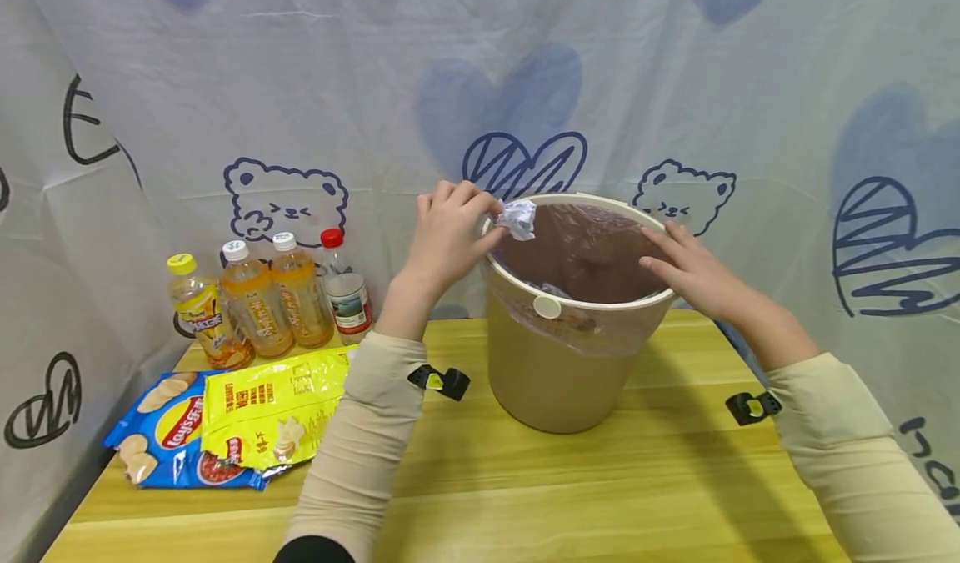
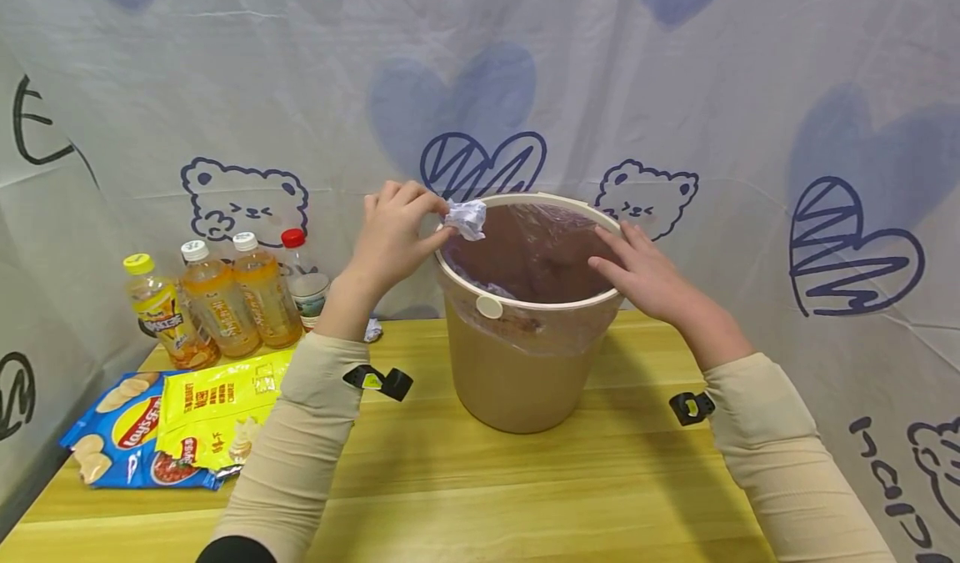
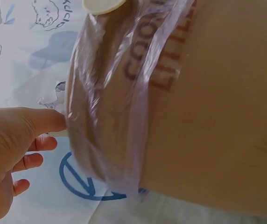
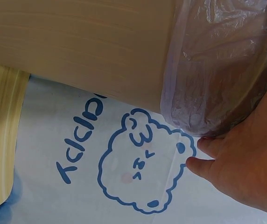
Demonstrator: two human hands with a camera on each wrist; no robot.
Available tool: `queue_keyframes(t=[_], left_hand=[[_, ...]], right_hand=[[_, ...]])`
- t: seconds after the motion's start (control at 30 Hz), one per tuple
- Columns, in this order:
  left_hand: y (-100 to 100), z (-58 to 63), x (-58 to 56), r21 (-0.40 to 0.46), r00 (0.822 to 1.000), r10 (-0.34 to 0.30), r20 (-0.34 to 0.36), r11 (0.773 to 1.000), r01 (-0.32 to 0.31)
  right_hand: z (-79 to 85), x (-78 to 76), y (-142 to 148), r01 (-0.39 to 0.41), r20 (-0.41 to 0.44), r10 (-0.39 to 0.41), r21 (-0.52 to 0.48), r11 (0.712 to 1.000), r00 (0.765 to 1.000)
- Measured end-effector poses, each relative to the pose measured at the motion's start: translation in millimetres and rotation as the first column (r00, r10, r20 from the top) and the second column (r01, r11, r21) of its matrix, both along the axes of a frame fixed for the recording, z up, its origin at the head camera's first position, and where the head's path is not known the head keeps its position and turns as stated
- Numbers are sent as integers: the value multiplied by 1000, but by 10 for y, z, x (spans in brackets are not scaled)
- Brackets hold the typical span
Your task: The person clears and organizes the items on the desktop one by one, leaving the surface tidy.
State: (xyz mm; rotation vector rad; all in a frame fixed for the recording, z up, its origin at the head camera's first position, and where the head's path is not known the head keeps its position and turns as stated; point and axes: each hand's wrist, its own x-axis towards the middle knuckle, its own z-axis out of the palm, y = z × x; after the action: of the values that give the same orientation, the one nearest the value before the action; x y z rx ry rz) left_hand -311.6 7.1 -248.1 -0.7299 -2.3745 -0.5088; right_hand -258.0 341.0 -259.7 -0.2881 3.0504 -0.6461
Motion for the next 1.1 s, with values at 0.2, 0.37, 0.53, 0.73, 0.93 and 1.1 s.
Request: queue_keyframes(t=[0.2,0.37,0.53,0.73,0.93,1.1], left_hand=[[97,-16,-8,-27,1000,-7,26,1000,8],[155,-27,-11,-33,1000,-14,24,999,15],[192,-40,-14,-33,1000,-23,7,999,23],[212,-58,-11,-33,1000,-30,-6,999,30],[230,-56,-9,-29,999,-39,8,999,39],[239,-54,-6,-26,999,-43,15,999,44]], right_hand=[[-5,-7,7,4,1,-4,5,1000,1000],[-13,-9,8,6,0,-6,-2,1000,1000],[-9,-8,6,4,-5,-4,-7,1000,1000],[-6,-9,2,-1,-5,1,-3,1000,1000],[-12,-15,4,4,-1,-4,-4,1000,1000],[-13,-18,9,5,-2,-5,-7,1000,1000]])
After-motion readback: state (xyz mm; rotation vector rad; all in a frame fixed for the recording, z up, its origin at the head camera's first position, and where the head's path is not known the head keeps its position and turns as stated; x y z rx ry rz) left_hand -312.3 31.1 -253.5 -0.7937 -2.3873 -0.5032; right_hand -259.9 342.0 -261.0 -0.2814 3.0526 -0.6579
